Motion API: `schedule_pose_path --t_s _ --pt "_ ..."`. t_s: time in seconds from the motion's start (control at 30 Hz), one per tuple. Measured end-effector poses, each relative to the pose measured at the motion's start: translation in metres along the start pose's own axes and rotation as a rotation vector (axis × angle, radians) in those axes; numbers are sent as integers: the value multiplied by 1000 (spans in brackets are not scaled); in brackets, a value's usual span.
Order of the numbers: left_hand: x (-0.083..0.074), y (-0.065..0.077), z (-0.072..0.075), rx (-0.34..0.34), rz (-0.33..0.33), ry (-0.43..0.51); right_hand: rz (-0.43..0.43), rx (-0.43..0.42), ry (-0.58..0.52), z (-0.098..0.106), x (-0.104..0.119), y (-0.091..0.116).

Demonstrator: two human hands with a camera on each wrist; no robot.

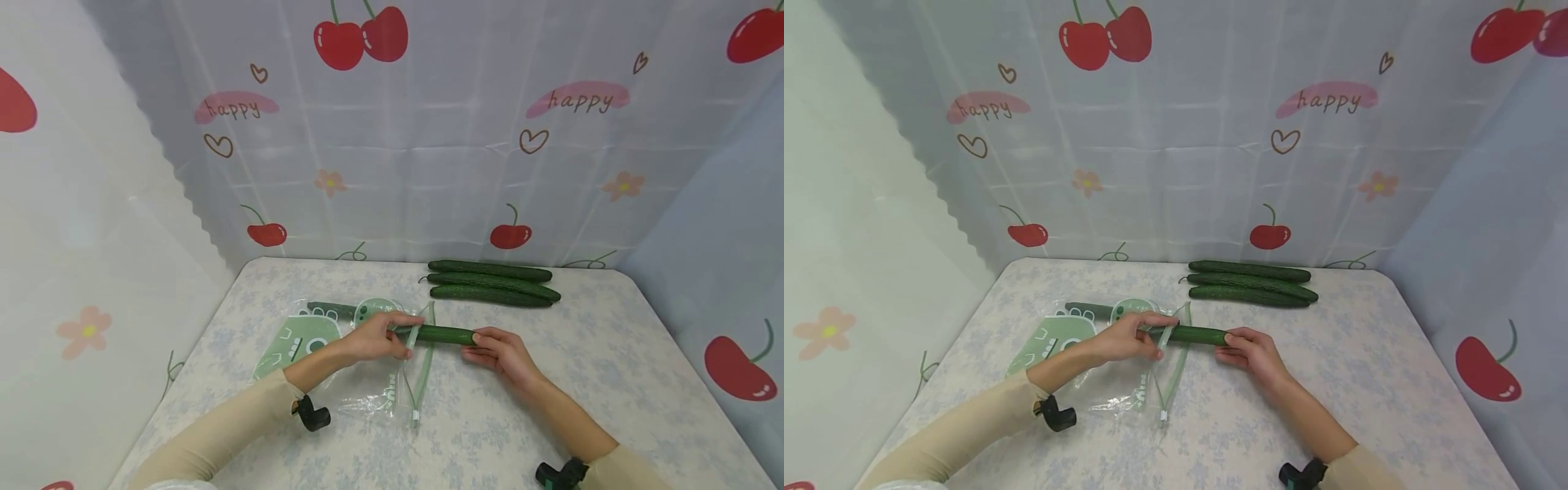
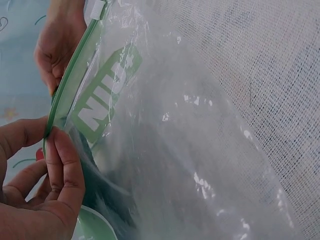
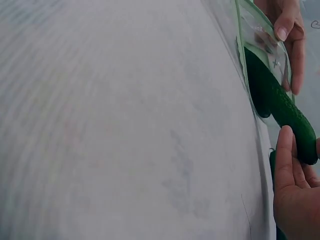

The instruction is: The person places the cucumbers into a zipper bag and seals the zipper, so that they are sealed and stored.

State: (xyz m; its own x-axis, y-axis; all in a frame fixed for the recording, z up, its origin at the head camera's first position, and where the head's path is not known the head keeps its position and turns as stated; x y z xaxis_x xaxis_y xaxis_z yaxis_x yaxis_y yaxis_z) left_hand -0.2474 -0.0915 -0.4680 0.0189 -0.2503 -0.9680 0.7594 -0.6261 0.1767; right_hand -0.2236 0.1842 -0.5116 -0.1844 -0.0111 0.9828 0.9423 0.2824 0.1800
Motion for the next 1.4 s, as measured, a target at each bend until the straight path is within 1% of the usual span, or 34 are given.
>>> schedule_pose_path --t_s 0.17,0.33,0.53,0.63,0.97,1.1,1.3,1.4 --pt "0 -1 0 -6 -5 -21 -5 18 -22 -17 -2 -9" --pt "-2 -2 0 -16 -7 -43 -14 25 -11 -30 -5 -19" --pt "-3 -1 -1 -22 9 -48 -43 24 -39 -41 -8 -28" --pt "-4 -1 -1 -29 17 -49 -33 43 -44 -46 -9 -31" --pt "-5 1 -1 -46 28 -56 -15 59 -51 -62 -9 -42" --pt "-3 1 -1 -49 30 -54 5 63 3 -69 -9 -46" --pt "-1 0 0 -31 19 -32 60 40 171 -69 -6 -51" --pt "0 0 1 -28 15 -22 68 35 225 -68 -4 -54"
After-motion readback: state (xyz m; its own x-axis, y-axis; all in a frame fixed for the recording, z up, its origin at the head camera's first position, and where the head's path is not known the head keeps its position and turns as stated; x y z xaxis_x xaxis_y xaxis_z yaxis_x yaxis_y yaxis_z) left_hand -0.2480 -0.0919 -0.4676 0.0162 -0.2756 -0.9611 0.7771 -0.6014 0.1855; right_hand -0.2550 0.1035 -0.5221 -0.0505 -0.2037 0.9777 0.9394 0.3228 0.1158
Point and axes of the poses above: each hand's wrist, its own y-axis away from the middle knuckle, its own z-axis out of the back of the hand, x = y × z, the point moved 5 cm from there along -y, towards the middle knuckle, and after that the axes turned 7 degrees about y, right-handed, at the moved point
